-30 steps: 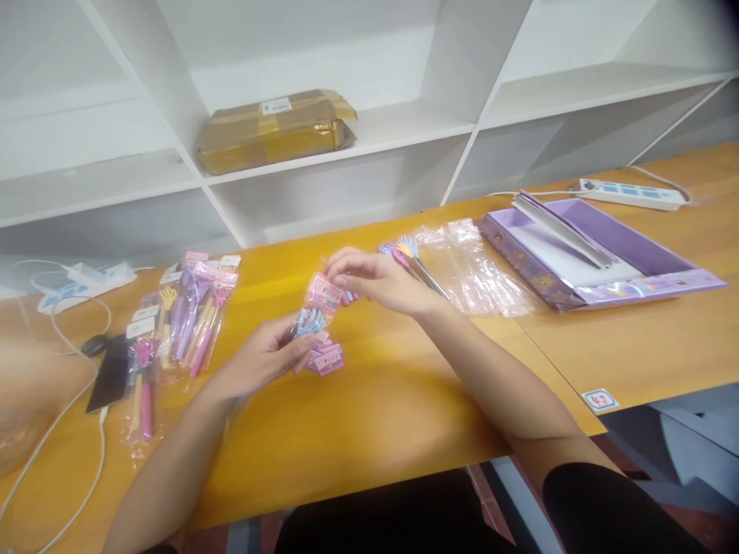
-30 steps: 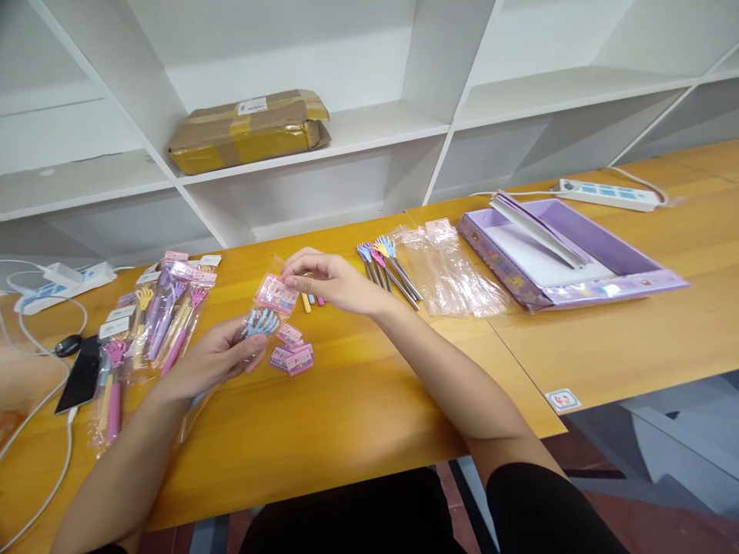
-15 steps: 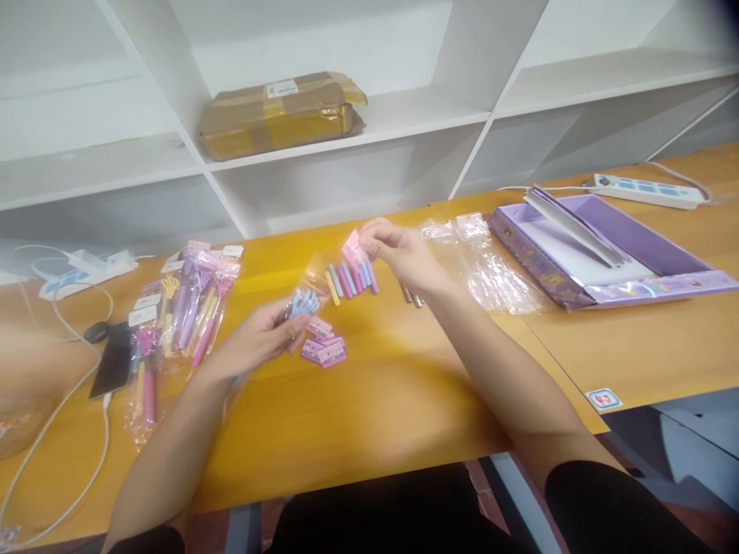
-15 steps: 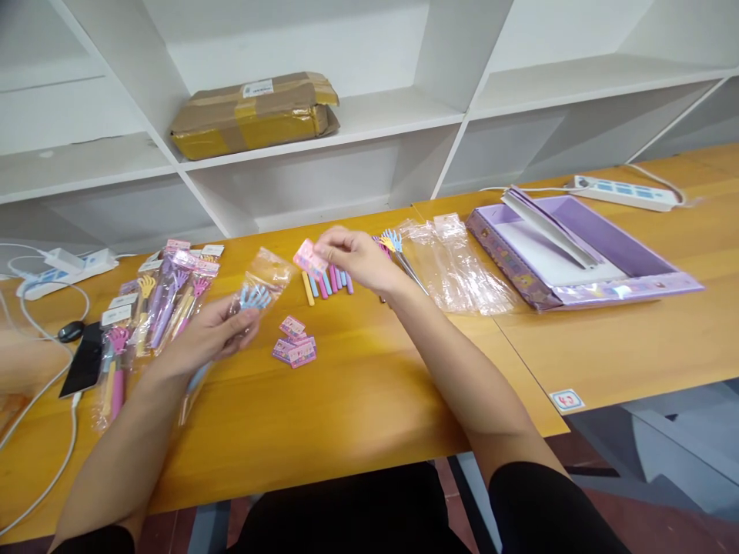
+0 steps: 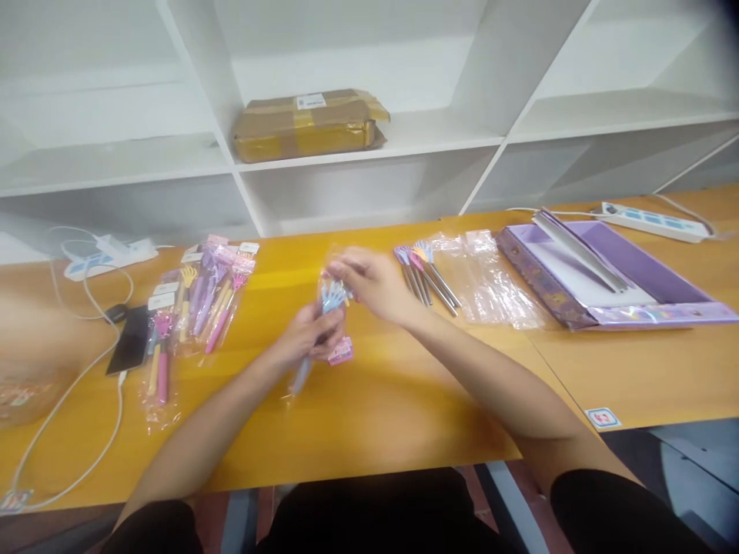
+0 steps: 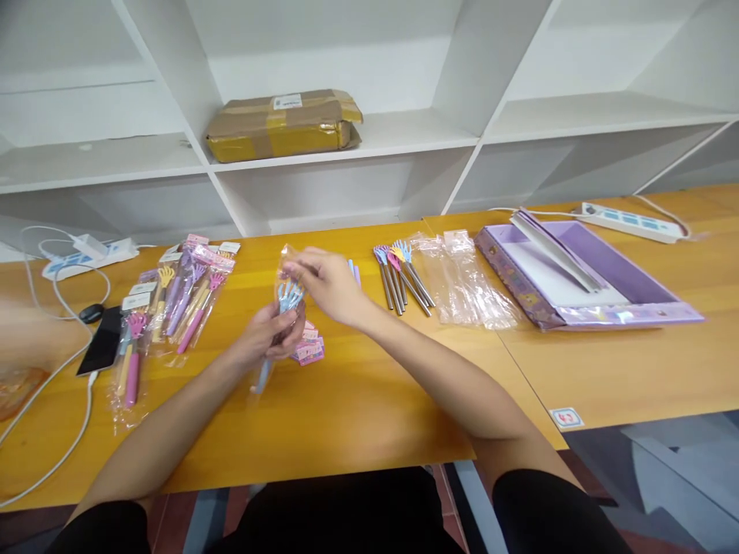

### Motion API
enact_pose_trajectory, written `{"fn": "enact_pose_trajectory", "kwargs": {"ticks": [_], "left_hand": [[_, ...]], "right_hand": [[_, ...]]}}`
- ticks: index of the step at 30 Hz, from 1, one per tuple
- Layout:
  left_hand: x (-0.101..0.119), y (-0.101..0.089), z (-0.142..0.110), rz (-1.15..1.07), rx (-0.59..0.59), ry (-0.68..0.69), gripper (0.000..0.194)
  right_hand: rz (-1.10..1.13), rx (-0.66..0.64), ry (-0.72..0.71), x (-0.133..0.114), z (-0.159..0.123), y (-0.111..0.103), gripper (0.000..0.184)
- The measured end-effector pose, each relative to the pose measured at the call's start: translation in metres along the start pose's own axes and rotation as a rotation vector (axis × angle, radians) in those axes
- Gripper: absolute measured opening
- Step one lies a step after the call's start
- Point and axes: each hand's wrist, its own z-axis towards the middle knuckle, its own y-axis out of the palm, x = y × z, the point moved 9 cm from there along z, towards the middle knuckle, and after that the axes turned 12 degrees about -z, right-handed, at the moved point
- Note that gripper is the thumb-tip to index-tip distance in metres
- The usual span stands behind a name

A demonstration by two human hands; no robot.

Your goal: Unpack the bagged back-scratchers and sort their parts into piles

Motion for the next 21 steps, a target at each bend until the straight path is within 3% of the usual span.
{"fn": "enact_pose_trajectory", "kwargs": {"ticks": [3,8,11,13,15,16,18,21], "left_hand": [[-0.011,0.014,-0.004,-0.053,-0.195,-0.032,0.05],[-0.035,0.025,-0.01,-0.031,-0.308,-0.137,0.044],[-0.056,0.031,-0.012,0.06,-0.343,-0.224,0.043],[-0.071,0.035,-0.014,0.095,-0.364,-0.298,0.039],[-0.085,0.037,-0.013,0.022,-0.355,-0.373,0.033],[-0.091,0.038,-0.012,-0.052,-0.335,-0.404,0.03],[-0.098,0.036,-0.008,-0.2,-0.273,-0.432,0.025],[-0.099,0.027,0.0,-0.306,-0.16,-0.387,0.023]], "right_hand": [[-0.203,0.262,-0.083,-0.04,0.01,-0.053,0.04],[-0.439,0.464,-0.285,-0.093,0.015,-0.101,0.028],[-0.534,0.496,-0.289,-0.102,0.016,-0.133,0.025],[-0.599,0.459,-0.248,-0.101,0.021,-0.173,0.027],[-0.631,0.634,-0.246,-0.101,0.017,-0.242,0.032],[-0.685,0.62,-0.176,-0.091,0.021,-0.27,0.034],[-0.872,0.399,0.108,-0.042,0.034,-0.307,0.049],[-1.035,-0.139,0.552,0.074,0.028,-0.309,0.051]]}}
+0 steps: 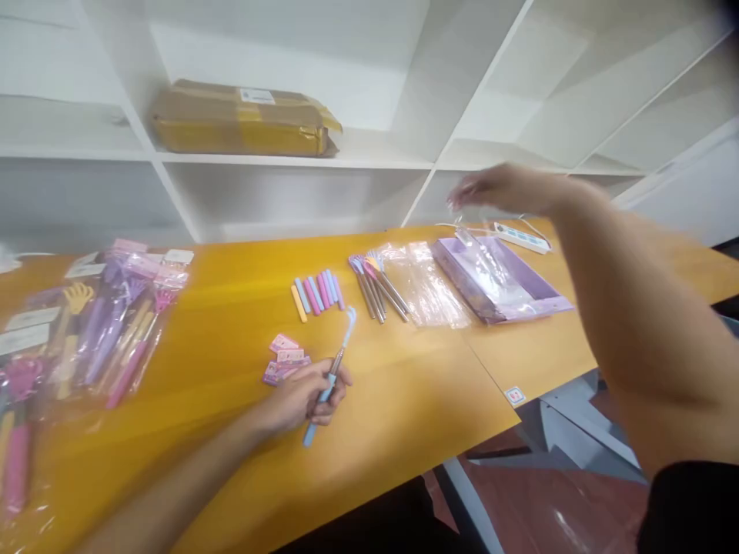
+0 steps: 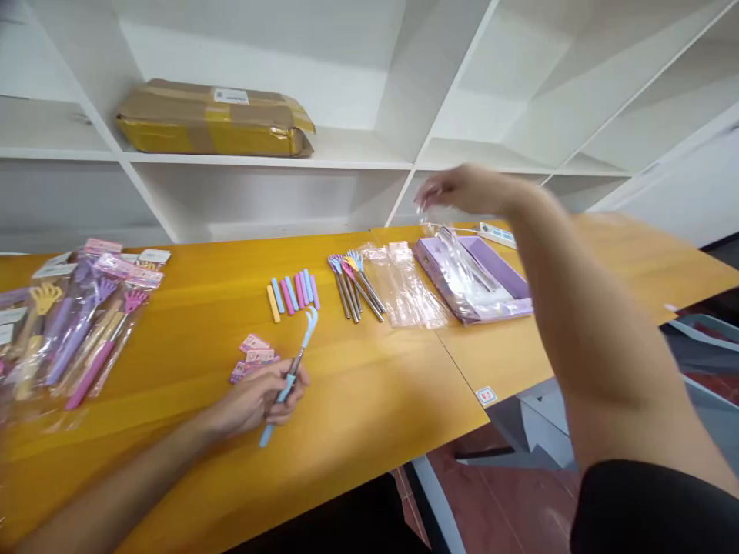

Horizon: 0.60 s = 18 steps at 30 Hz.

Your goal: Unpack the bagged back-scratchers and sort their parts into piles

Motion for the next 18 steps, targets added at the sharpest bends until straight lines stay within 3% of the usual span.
{"fn": "enact_pose_trajectory", "kwargs": {"ticks": [2,4,7,9,11,12,13,15,16,18], "left_hand": [[0.005,-0.006,0.0,-0.001,0.059,0.039,0.027],[0.008,-0.011,-0.002,0.035,0.11,0.053,0.035],[0.013,-0.018,-0.004,0.102,0.183,0.073,0.046],[0.017,-0.021,-0.004,0.153,0.211,0.098,0.049],[0.022,-0.024,-0.004,0.271,0.231,0.142,0.047],[0.025,-0.025,-0.005,0.367,0.25,0.168,0.043],[0.029,-0.026,-0.006,0.488,0.279,0.196,0.036],[0.035,-0.027,-0.008,0.755,0.343,0.237,0.022],[0.036,-0.025,-0.009,0.871,0.354,0.25,0.015],[0.033,-0.015,-0.008,1.053,0.315,0.284,0.011]], "right_hand": [[-0.038,-0.161,0.073,0.022,0.021,0.057,0.033],[-0.006,-0.141,0.134,0.033,0.039,0.091,0.016],[0.026,0.03,0.229,0.035,0.05,0.105,0.036],[0.056,0.187,0.247,0.016,0.035,0.103,0.042],[0.233,0.269,0.17,-0.024,-0.002,0.113,0.039],[0.428,0.173,0.064,-0.055,-0.026,0.133,0.033],[0.629,-0.027,-0.07,-0.094,-0.055,0.159,0.032],[0.993,-0.465,-0.278,-0.174,-0.135,0.209,0.048],[1.156,-0.595,-0.311,-0.205,-0.173,0.224,0.049],[1.466,-0.651,-0.336,-0.251,-0.229,0.238,0.039]]}}
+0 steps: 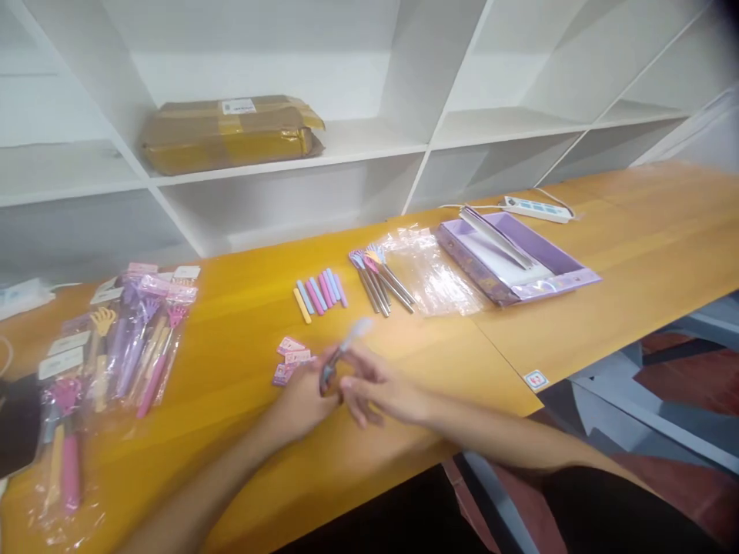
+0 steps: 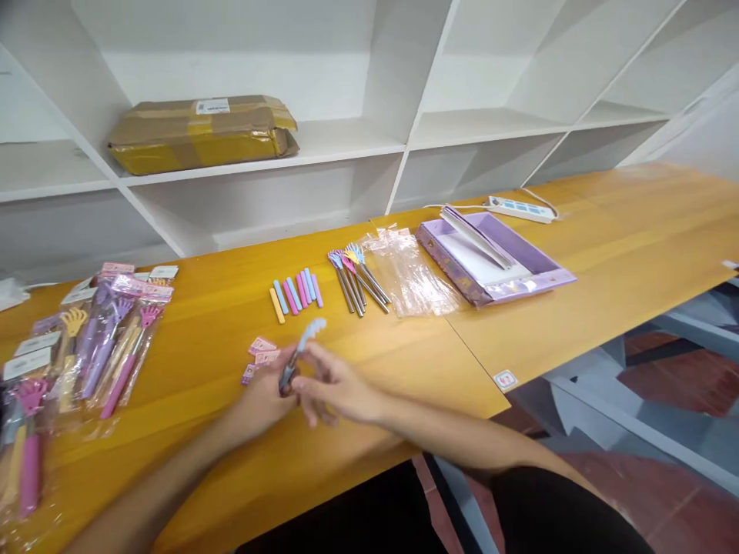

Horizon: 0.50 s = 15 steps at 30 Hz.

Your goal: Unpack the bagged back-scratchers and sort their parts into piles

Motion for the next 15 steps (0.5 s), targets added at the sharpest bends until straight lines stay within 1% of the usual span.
{"fn": "enact_pose_trajectory", "kwargs": {"ticks": [1,2,4,5,6,7,8,10,13,15], "left_hand": [[0.003,0.006,-0.001,0.054,-0.026,0.04,0.016],[0.006,0.012,-0.003,0.096,-0.051,0.074,0.022],[0.01,0.02,-0.007,0.181,-0.065,0.133,0.036],[0.013,0.022,-0.01,0.226,-0.057,0.158,0.042],[0.017,0.024,-0.012,0.266,-0.046,0.185,0.047],[0.022,0.025,-0.014,0.303,-0.038,0.218,0.05],[0.027,0.026,-0.017,0.337,-0.038,0.249,0.051],[0.036,0.031,-0.021,0.381,-0.073,0.301,0.052],[0.049,0.043,-0.025,0.431,-0.169,0.376,0.05],[0.054,0.046,-0.023,0.459,-0.207,0.407,0.049]], "right_hand": [[0.07,0.045,-0.068,0.003,-0.005,0.021,0.034],[0.067,0.14,-0.157,0.002,-0.009,0.032,0.035],[-0.077,0.372,-0.358,-0.011,-0.022,0.041,0.044],[-0.181,0.461,-0.454,-0.02,-0.03,0.045,0.05],[-0.286,0.508,-0.538,-0.03,-0.037,0.05,0.054],[-0.381,0.512,-0.605,-0.037,-0.043,0.057,0.056],[-0.467,0.488,-0.654,-0.043,-0.048,0.064,0.056],[-0.62,0.442,-0.718,-0.051,-0.057,0.075,0.054],[-0.765,0.453,-0.827,-0.06,-0.072,0.082,0.051],[-0.824,0.445,-0.884,-0.066,-0.08,0.086,0.053]]}}
